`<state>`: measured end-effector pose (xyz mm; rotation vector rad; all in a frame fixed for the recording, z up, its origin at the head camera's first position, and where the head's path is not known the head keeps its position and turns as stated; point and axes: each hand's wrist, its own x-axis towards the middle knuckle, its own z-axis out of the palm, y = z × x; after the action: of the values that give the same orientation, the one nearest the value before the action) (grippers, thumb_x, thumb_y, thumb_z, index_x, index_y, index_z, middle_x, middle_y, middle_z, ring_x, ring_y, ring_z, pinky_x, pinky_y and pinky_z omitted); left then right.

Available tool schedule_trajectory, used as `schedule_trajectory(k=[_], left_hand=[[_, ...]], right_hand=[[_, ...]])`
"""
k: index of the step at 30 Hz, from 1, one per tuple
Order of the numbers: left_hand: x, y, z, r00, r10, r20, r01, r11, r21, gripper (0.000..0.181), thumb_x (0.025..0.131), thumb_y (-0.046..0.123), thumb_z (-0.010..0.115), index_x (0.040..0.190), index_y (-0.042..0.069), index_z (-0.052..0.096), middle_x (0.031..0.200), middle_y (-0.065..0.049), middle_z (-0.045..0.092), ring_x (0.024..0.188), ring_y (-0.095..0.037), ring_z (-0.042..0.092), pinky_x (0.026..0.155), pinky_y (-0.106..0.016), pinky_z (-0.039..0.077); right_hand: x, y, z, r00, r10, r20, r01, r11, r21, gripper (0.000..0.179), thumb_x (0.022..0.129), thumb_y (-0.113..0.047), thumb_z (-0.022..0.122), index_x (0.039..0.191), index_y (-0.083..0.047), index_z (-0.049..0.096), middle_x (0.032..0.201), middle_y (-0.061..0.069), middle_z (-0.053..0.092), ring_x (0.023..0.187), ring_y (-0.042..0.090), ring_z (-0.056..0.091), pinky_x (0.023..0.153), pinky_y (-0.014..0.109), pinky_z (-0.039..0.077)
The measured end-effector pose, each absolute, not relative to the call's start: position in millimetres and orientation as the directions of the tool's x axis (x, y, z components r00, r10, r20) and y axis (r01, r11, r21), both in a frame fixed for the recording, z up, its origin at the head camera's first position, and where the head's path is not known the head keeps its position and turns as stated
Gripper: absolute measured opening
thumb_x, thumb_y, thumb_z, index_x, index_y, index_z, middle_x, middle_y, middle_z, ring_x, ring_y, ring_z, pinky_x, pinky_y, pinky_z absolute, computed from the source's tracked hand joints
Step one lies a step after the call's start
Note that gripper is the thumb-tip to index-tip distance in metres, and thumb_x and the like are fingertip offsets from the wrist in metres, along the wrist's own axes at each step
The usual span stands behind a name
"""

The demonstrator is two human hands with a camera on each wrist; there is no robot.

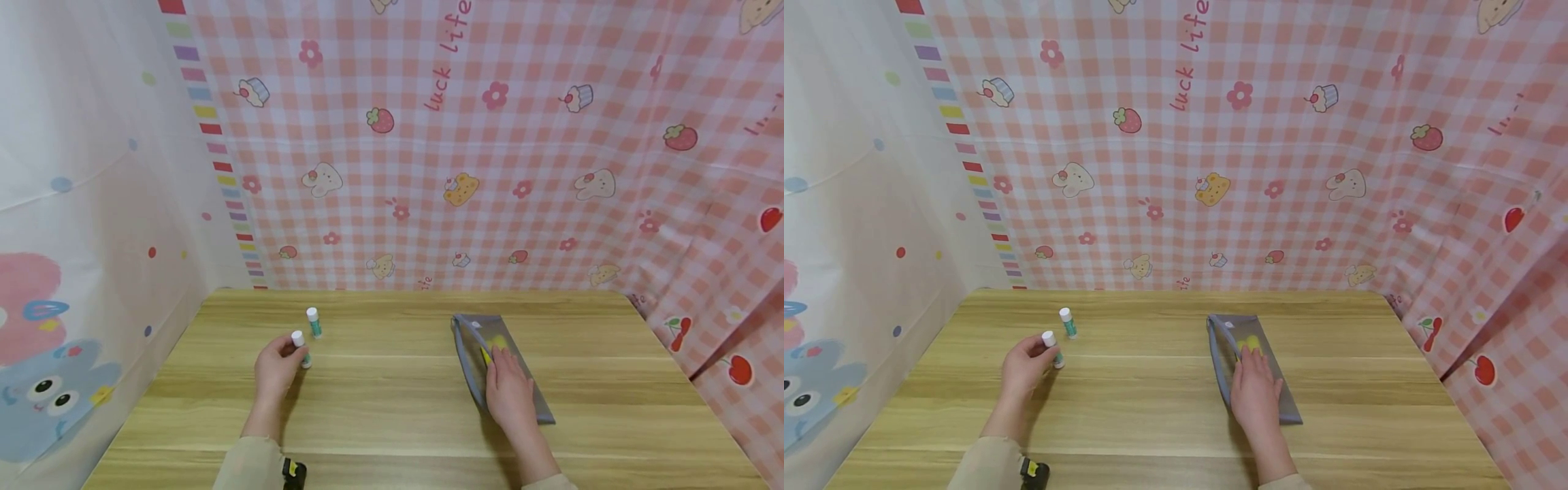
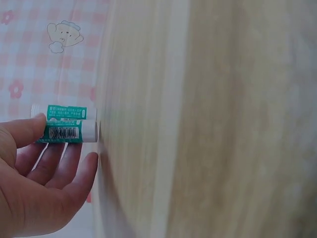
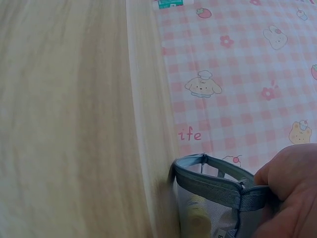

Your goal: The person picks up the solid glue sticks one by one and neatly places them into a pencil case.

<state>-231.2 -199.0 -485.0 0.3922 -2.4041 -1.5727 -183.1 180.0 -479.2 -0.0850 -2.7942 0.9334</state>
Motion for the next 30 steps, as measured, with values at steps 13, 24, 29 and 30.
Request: schedule_trajectory(k=[13,24,29,30], left_hand=[[-232.3,-181.0,-478.8,-0.960,-0.280,0.028,-0.046,0.256,0.966,0.028,0.092,-0.001,0.066,0.117,-0.012,0.062,0.110,-0.026,0.065,0.091,-0.020,0.062,0.070,-0.027,0.059],[-232.3,-158.1,-470.8,-0.977,-0.212,0.025,-0.020,0.208,0.978,0.027,0.092,0.000,0.067,0.117,-0.009,0.063,0.104,-0.020,0.066,0.086,-0.020,0.064,0.074,-0.040,0.061],[-232.7,-145.5,-468.9,-0.980,-0.193,0.046,0.010,0.184,0.983,0.025,0.090,-0.002,0.069,0.113,-0.011,0.062,0.100,-0.020,0.065,0.083,-0.020,0.064,0.071,-0.043,0.061],[-232.4,-142.9,-468.2,-0.981,-0.188,0.046,0.012,0.179,0.984,0.025,0.090,-0.002,0.069,0.112,-0.011,0.063,0.099,-0.019,0.065,0.082,-0.020,0.064,0.070,-0.044,0.061]], right_hand=[[-183.5,180.3,-479.0,-0.978,0.118,0.170,-0.008,0.799,-0.601,0.043,0.104,-0.011,0.039,0.141,0.011,0.043,0.144,0.035,0.038,0.134,0.054,0.033,0.101,0.080,0.022],[-182.6,179.9,-478.1,-0.978,0.120,0.173,-0.010,0.797,-0.604,0.043,0.104,-0.011,0.038,0.140,0.011,0.044,0.144,0.035,0.038,0.134,0.055,0.033,0.101,0.080,0.022],[-182.2,180.4,-479.0,-0.976,0.124,0.181,-0.011,0.798,-0.603,0.043,0.104,-0.011,0.038,0.140,0.011,0.045,0.144,0.035,0.039,0.134,0.054,0.033,0.101,0.080,0.022],[-182.1,180.6,-479.2,-0.975,0.125,0.181,-0.010,0.798,-0.603,0.043,0.104,-0.011,0.038,0.140,0.012,0.045,0.144,0.035,0.039,0.134,0.054,0.033,0.101,0.080,0.022]])
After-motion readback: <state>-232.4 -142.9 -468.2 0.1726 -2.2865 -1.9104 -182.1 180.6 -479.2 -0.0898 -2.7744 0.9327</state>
